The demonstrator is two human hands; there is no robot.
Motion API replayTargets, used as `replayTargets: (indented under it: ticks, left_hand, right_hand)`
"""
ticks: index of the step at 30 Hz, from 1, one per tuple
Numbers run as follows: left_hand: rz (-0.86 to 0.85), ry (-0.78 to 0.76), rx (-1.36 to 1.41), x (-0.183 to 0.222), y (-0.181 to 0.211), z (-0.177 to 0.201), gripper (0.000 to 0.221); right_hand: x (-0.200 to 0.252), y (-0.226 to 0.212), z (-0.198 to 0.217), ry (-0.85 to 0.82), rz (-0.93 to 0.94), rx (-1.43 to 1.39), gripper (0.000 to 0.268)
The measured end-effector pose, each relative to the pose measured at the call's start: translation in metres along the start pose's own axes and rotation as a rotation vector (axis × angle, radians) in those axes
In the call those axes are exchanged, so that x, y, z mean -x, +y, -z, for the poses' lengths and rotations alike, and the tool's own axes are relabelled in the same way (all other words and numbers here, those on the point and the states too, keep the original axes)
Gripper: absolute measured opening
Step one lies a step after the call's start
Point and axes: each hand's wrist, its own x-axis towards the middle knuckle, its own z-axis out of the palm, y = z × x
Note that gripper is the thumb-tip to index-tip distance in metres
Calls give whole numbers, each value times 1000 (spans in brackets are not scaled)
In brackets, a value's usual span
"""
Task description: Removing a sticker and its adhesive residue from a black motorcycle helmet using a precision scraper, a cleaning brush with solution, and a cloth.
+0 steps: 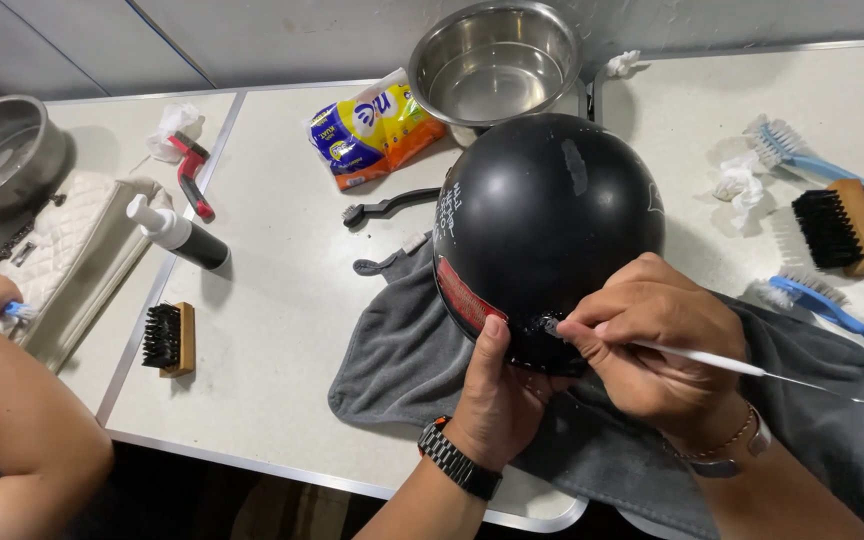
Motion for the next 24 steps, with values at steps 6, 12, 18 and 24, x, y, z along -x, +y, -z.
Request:
replayTargets:
  ticks: [6,12,18,24]
  left_hand:
    - [-16,10,-8,0,2,-5,74]
    - [-4,7,1,0,0,-1,74]
    - [-6,21,-33,1,0,0,70]
    - [-15,-52,12,0,0,-1,69]
  right_hand:
    - [0,-1,2,-12,-12,-45,35]
    - [1,1,1,0,0,-50,35]
    - [3,3,2,-9,4,-47,37]
    - [5,4,2,21,16,-34,32]
